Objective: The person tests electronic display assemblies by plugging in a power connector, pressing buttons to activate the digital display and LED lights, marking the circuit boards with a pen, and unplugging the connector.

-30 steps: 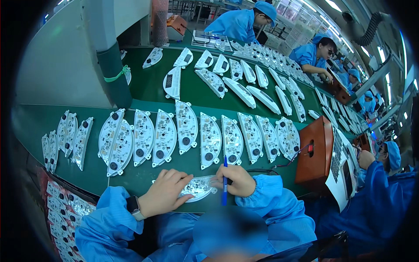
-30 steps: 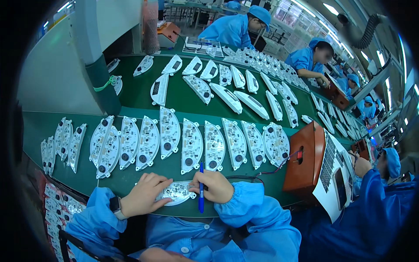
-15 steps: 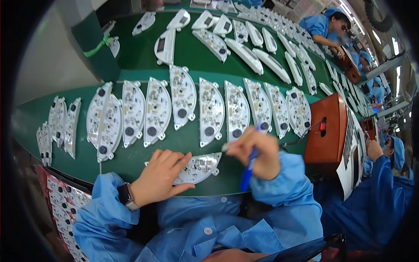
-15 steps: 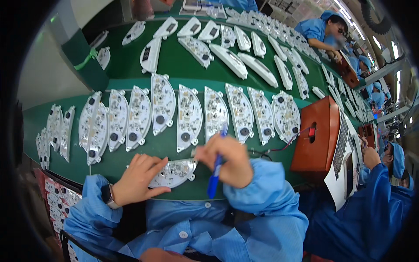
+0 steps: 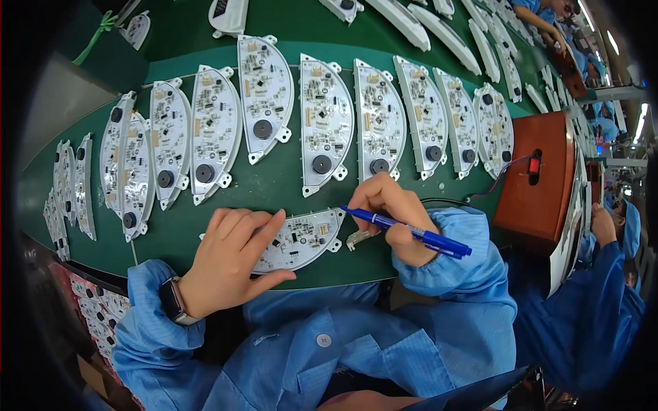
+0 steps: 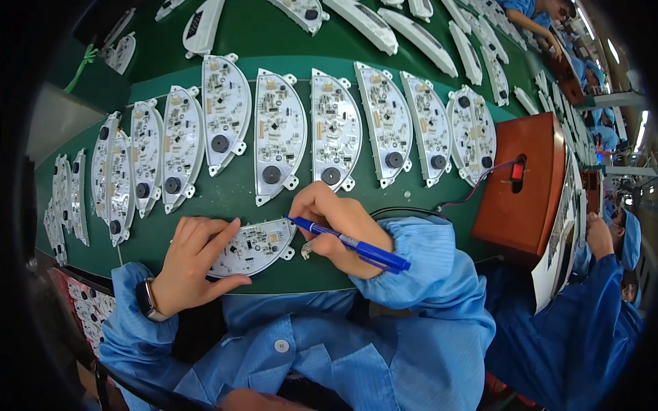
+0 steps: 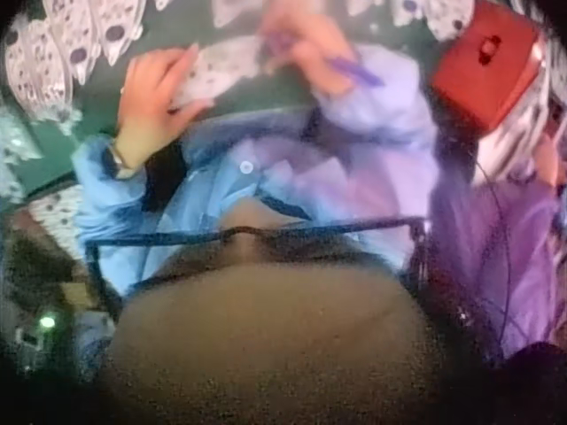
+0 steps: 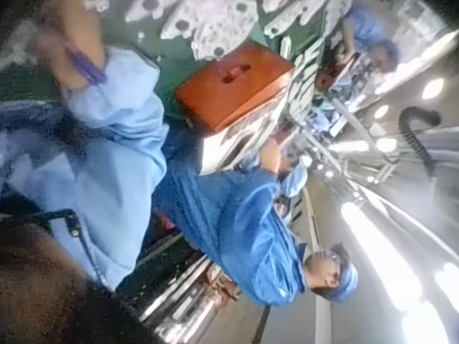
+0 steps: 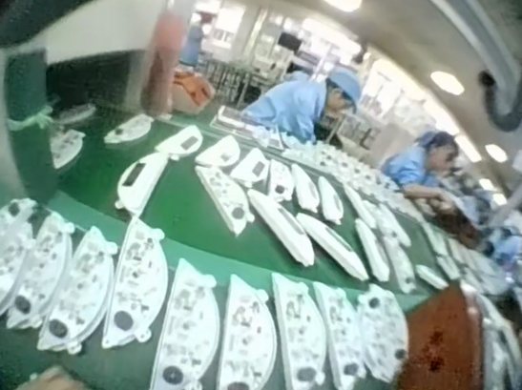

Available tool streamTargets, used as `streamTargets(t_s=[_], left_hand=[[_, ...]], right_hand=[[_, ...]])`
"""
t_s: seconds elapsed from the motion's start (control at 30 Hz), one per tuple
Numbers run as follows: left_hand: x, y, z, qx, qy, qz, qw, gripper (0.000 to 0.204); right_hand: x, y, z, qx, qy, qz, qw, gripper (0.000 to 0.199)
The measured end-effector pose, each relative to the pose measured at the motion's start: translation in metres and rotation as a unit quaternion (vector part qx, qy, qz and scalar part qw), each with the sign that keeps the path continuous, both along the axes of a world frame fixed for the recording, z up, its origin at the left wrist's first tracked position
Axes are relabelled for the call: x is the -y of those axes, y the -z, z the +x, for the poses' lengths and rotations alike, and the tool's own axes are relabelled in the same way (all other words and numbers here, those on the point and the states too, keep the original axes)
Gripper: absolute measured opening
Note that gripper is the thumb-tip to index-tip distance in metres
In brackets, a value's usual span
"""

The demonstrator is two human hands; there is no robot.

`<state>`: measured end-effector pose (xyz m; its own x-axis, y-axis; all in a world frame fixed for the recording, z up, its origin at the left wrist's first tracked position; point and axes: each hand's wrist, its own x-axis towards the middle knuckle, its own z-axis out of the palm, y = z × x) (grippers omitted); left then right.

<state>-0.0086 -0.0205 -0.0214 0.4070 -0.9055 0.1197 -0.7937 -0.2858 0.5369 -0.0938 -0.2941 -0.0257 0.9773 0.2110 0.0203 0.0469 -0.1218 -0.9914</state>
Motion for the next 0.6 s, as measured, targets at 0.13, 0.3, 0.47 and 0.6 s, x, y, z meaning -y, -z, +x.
streamTargets(t_s=[0.13,0.3,0.47,0.6], left_hand=[[0.0,0.001,0.0,-0.007,-0.007,0.016,1.0,0.079],[0.002,-0.001,0.001,-0.011,-0.01,0.023,1.0,0.078],[0.004,-0.002,0.002,-0.008,-0.013,0.02,1.0,0.075],[0.003,-0.002,0.001,-0.009,-0.018,0.025,0.999,0.075]], right_hand=[[-0.011,-0.006,0.002,-0.063,0.041,0.009,0.997,0.007],[-0.01,0.002,0.006,-0.058,0.056,-0.044,0.996,0.012],[-0.019,0.013,0.008,0.015,0.106,-0.074,0.992,0.023],[-0.019,0.014,0.009,0.046,0.095,-0.097,0.99,0.021]])
